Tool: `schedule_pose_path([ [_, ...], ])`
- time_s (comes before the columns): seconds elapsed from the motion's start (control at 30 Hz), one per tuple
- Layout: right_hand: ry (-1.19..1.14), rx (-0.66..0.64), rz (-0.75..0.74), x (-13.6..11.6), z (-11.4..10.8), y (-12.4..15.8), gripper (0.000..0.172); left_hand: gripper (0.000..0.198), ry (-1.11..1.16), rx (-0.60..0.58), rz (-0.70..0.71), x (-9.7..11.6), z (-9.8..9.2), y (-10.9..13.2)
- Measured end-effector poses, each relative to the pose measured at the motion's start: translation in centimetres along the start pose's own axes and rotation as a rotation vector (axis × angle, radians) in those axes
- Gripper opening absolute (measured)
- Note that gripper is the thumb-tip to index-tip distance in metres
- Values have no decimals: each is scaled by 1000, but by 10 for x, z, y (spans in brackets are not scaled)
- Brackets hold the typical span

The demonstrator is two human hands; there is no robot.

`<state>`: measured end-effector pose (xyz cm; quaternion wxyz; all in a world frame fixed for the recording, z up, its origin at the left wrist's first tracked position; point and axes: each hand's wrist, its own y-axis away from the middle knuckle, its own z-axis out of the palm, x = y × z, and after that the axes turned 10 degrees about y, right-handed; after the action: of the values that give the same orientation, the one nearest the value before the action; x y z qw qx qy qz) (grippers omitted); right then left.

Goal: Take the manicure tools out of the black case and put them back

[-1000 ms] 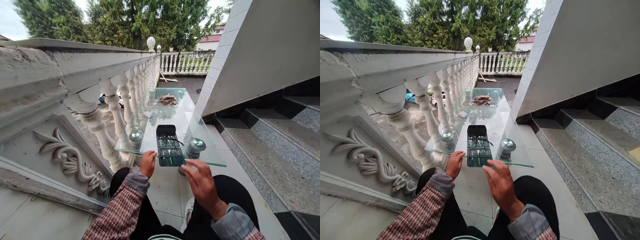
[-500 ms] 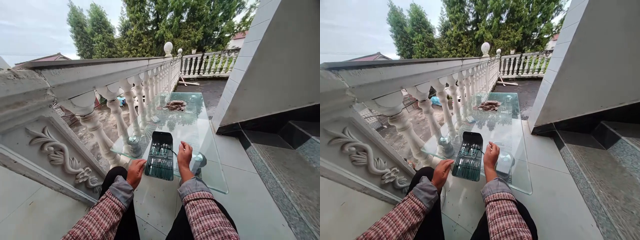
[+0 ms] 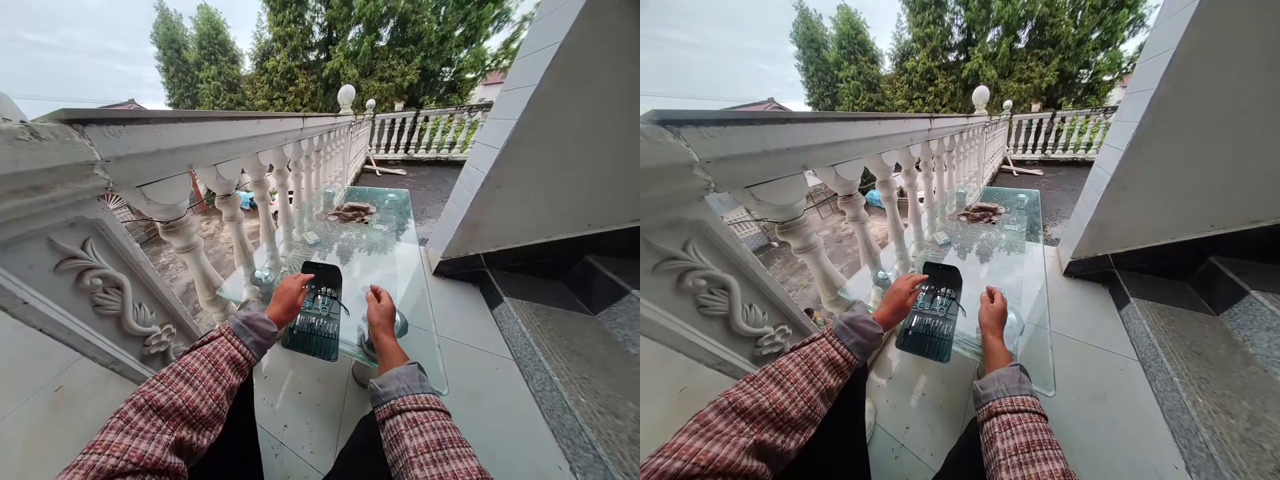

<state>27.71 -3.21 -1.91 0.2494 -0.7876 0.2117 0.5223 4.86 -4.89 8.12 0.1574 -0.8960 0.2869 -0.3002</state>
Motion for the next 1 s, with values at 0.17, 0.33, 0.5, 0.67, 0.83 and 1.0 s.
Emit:
schedule_pose_path([
  [0.17,167,-84,-67,-6,1,-5,39,34,28,-50,-17,-37,8,-7],
  [0.33,367,-238,-138,-18,3,2,26,34,56,-43,-61,-65,12,-4],
  [0.5,755,-377,-214,-36,3,17,24,34,85,-50,-65,-79,23,2],
  [0.67,963,-414,-254,-47,5,26,25,34,110,-49,-58,-85,38,2],
  [0.83,992,-399,-271,-48,13,28,19,37,144,-73,-21,-88,45,0],
  [1.0,1028,-387,-293,-47,21,27,21,37,93,-129,80,-91,44,6],
])
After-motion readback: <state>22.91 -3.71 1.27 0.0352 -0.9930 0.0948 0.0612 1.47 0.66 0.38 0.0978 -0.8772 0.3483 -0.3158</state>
